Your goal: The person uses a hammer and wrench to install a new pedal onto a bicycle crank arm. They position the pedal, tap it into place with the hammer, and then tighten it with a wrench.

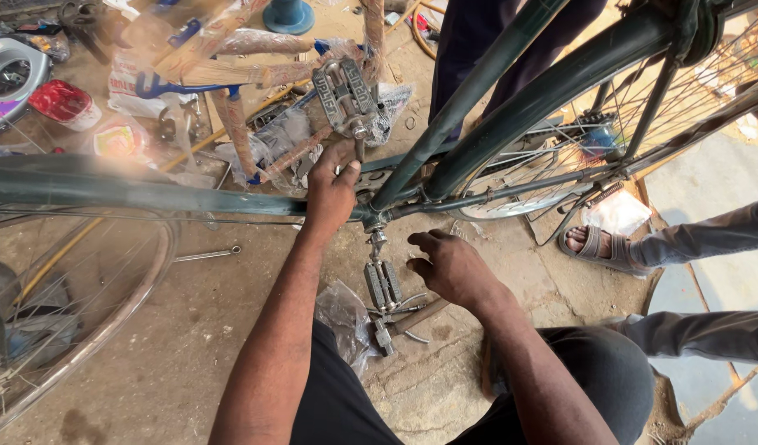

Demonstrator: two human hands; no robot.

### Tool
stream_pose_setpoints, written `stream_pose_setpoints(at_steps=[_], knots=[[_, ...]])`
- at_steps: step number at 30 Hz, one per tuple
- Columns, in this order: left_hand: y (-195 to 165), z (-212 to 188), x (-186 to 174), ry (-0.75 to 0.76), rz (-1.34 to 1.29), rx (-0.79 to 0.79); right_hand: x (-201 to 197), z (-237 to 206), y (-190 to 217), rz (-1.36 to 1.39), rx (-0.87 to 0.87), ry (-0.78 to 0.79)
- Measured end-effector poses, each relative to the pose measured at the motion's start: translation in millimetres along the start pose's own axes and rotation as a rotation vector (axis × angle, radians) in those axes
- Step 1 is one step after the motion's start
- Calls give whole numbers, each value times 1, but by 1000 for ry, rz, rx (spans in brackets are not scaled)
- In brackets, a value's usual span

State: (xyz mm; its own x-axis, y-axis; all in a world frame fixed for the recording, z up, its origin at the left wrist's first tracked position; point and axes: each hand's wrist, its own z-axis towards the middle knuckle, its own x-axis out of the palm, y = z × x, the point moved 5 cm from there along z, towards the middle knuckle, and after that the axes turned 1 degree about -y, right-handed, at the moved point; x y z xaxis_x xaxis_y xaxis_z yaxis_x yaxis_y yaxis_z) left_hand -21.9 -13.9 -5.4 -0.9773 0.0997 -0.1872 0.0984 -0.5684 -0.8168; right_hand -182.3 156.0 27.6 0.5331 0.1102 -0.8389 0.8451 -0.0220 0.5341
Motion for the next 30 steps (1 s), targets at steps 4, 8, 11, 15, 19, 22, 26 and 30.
stream_pose_setpoints(at_steps=[4,8,11,15,19,22,26,30], knots=[[19,-4,8,-97,-195,-406,10,-1,5,-48,-74,35],[18,-11,13,-228,-420,-559,3,-2,4,-9,-108,-13],[10,-42,25,-371,-589,-664,-3,2,-6,102,-10,38],[-5,-86,47,-476,-849,-703,6,8,-12,302,-17,143],[-12,-104,55,-498,-766,-746,19,8,-16,261,-69,141],[-20,-99,56,-338,-762,-645,16,11,-18,79,-96,95],[-60,-68,30,-66,26,-17,-9,16,-26,212,-86,-82],[-91,-20,-23,-26,918,466,-37,12,-44,353,-130,-379]])
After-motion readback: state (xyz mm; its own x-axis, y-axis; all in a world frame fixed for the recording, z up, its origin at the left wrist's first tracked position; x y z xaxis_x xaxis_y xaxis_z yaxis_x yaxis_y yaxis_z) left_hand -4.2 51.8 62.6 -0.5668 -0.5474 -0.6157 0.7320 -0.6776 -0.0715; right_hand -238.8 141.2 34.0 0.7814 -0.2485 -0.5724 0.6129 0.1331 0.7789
